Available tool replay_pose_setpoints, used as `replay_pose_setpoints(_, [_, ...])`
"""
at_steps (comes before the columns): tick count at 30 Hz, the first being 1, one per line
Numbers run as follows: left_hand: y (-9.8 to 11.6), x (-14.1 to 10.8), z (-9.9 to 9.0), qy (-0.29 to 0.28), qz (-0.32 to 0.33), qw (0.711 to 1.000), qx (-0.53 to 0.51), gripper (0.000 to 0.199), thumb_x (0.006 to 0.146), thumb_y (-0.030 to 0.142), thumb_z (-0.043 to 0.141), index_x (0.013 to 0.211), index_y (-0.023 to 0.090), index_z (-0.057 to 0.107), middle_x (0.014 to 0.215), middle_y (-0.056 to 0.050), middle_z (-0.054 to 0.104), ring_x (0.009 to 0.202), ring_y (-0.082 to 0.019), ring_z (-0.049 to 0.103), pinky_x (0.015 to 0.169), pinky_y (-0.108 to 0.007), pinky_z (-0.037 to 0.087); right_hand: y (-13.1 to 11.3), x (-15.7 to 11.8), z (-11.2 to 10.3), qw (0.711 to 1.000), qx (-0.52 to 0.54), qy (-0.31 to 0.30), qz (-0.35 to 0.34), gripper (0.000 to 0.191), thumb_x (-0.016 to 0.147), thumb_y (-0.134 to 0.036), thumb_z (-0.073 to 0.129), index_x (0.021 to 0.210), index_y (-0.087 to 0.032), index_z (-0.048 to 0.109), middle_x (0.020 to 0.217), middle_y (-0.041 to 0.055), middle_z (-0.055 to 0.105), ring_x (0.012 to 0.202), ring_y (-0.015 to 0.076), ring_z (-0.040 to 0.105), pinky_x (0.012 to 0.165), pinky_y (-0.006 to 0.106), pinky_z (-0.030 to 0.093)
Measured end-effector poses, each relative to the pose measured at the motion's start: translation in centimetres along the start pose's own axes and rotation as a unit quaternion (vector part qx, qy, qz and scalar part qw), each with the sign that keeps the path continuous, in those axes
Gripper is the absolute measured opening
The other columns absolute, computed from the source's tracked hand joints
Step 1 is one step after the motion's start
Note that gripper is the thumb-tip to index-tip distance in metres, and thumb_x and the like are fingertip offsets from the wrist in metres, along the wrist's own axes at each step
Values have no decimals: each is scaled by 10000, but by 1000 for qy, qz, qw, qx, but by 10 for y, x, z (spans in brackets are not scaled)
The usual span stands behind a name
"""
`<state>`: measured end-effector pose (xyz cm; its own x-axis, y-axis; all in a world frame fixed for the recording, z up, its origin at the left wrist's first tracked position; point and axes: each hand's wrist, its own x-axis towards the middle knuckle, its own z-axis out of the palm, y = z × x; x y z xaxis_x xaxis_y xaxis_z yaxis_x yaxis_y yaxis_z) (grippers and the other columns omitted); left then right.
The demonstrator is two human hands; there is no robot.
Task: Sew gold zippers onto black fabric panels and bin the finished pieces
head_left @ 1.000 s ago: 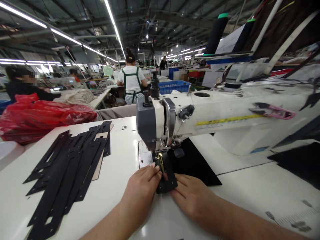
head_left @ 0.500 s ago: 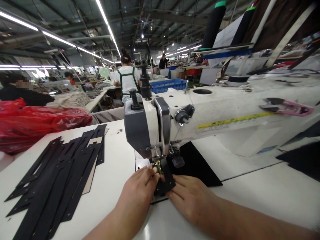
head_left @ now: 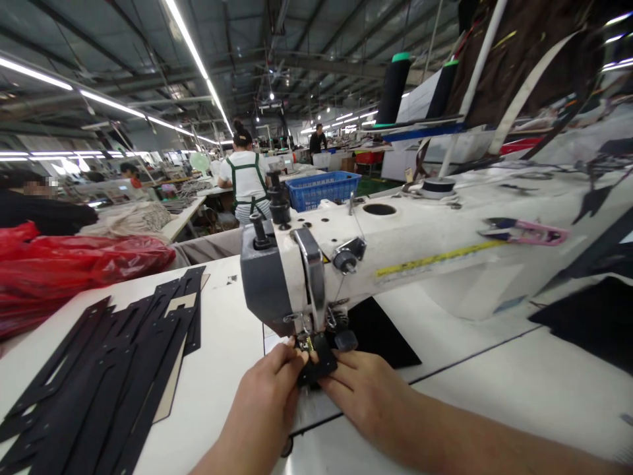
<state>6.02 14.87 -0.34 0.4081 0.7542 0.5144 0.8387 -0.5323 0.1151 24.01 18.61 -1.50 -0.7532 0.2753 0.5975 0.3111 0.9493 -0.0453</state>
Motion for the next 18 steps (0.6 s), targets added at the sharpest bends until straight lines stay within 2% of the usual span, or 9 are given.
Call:
replay_pose_setpoints(3, [4,-5,-5,48,49,997,38,266,895,142,331,970,162,586,920,-72,665,824,-187,658,727,-305,568,-5,-4,6,997,-22,73,4,256,893,-93,374,898,-73,629,871,96,658,814,208,582,805,320,482])
replay_pose_setpoints(5, [6,-6,-4,66,72,993,62,259,910,137,336,961,152,589,890,-69,675,823,-184,661,743,-308,568,-8,-7,9,995,-29,92,1,300,903,-95,341,887,-67,639,846,104,661,805,206,589,816,322,483])
replay_pose_setpoints(9, [6,-8,2,53,92,992,63,250,907,98,347,971,128,587,875,-82,668,855,-182,654,792,-318,554,-8,-8,12,996,-20,85,3,307,900,-94,342,854,-75,645,801,94,661,754,196,590,770,309,503])
replay_pose_setpoints(13, [2,-9,6,32,77,996,43,254,897,101,353,1021,140,571,905,-94,651,891,-201,637,825,-345,543,-6,-5,9,997,-9,79,3,278,889,-77,362,867,-75,639,816,89,660,760,193,585,777,303,503])
replay_pose_setpoints(18, [0,-3,7,20,63,998,22,230,864,97,369,964,140,571,875,-104,624,844,-219,624,759,-354,558,0,1,5,999,17,27,7,258,882,-72,377,896,-70,635,846,94,652,801,204,585,775,307,504])
